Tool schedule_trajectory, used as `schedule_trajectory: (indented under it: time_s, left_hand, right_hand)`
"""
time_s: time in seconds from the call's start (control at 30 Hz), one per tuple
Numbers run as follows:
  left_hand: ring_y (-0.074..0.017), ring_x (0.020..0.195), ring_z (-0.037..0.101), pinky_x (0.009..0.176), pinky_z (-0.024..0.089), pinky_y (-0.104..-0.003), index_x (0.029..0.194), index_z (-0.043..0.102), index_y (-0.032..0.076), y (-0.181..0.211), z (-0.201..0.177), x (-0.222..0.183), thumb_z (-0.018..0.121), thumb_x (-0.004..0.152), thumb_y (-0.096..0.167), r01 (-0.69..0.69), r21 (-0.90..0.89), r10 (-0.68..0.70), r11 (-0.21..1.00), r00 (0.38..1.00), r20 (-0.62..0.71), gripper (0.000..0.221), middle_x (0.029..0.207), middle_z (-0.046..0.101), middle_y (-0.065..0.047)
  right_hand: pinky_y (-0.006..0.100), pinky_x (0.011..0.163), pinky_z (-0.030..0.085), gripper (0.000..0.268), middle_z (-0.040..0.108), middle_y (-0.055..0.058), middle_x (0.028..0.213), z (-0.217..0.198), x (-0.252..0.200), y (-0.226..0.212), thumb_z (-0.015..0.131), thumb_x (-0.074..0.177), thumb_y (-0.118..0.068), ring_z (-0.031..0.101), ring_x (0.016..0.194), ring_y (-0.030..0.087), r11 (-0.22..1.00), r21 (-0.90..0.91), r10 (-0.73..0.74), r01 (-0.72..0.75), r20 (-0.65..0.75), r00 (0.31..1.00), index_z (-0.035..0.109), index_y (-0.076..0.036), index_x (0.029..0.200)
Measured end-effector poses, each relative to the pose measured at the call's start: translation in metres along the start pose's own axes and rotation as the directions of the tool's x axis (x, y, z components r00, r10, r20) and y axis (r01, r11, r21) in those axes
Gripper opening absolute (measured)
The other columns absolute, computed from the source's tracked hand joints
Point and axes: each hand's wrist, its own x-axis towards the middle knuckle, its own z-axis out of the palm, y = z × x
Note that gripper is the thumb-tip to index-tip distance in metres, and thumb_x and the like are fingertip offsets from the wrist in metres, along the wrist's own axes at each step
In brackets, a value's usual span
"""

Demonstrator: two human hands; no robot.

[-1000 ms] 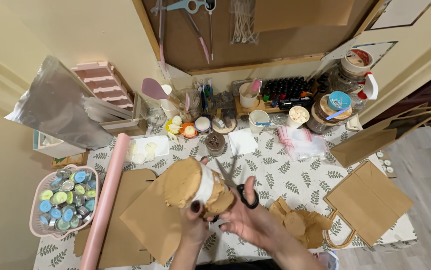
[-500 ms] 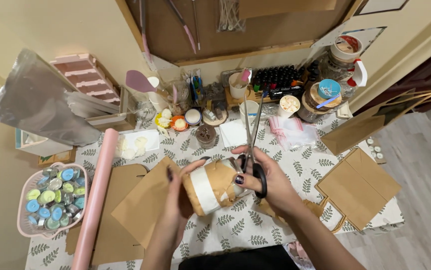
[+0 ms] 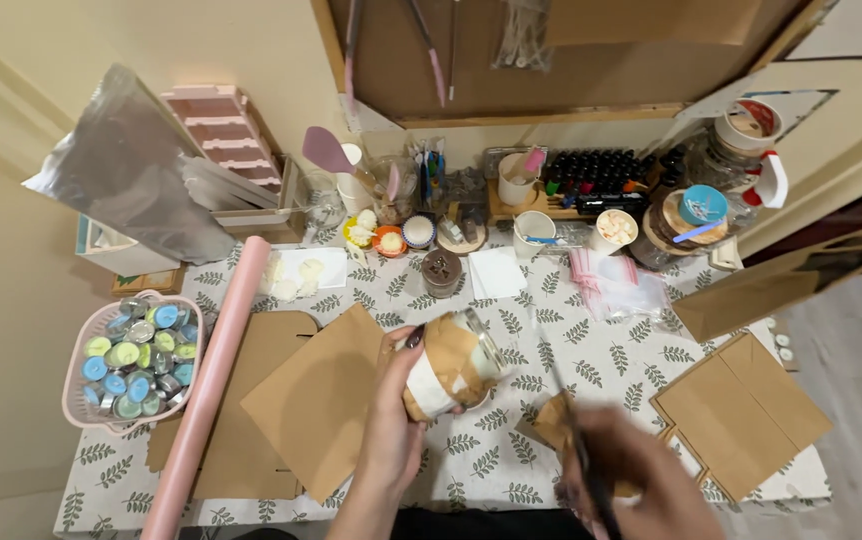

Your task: Wrapping a glass jar with brown paper and securing it with tape and scissors.

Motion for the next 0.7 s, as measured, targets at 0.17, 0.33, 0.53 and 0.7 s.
schedule_trajectory:
  time_s: [0.17,0.33,0.53,0.7]
  left_hand:
    - [-0.0212,0.085,0.072,0.054,0.055,-0.035,0.129,0.049,0.016,0.003,0.005,0.006,0.047,0.094,0.037,-0.005,-0.094,0.004,0.996,1.000,-0.004,0.041,0.106,0.070,-0.009]
    - [-0.0192,0.082,0.070,0.055,0.055,-0.033,0.129,0.048,0.017,0.003,0.005,0.009,0.049,0.094,0.035,-0.041,-0.066,0.040,0.997,0.999,-0.025,0.039,0.103,0.069,-0.009]
    - [-0.0187,0.079,0.068,0.054,0.054,-0.032,0.125,0.049,0.012,0.002,0.006,0.004,0.051,0.094,0.032,-0.116,0.019,0.116,0.993,0.993,-0.016,0.037,0.102,0.067,-0.011]
    - [-0.0194,0.081,0.069,0.052,0.053,-0.033,0.124,0.048,0.013,0.000,0.007,0.001,0.051,0.094,0.033,-0.102,0.006,0.102,0.995,0.995,-0.023,0.036,0.105,0.066,-0.011]
  right_hand:
    - [0.021,0.055,0.049,0.046,0.071,-0.001,0.079,0.012,-0.016,0.022,0.089,0.083,-0.028,0.061,0.061,0.004,0.962,-0.233,0.187,-0.141,0.187,0.964,0.068,-0.015,0.121]
    - [0.022,0.054,0.039,0.055,0.068,-0.003,0.065,0.031,-0.009,0.013,0.087,0.074,-0.044,0.057,0.056,0.004,0.899,-0.334,0.334,-0.283,0.105,0.937,0.073,-0.025,0.123]
    - [0.023,0.054,0.043,0.060,0.072,-0.004,0.074,0.037,-0.003,0.016,0.090,0.071,-0.038,0.058,0.058,0.004,0.925,-0.315,0.262,-0.212,0.126,0.957,0.074,-0.021,0.126]
    - [0.025,0.053,0.042,0.059,0.067,0.001,0.067,0.041,-0.003,0.018,0.089,0.069,-0.033,0.055,0.058,0.007,0.919,-0.283,0.314,-0.276,0.099,0.944,0.076,-0.019,0.126]
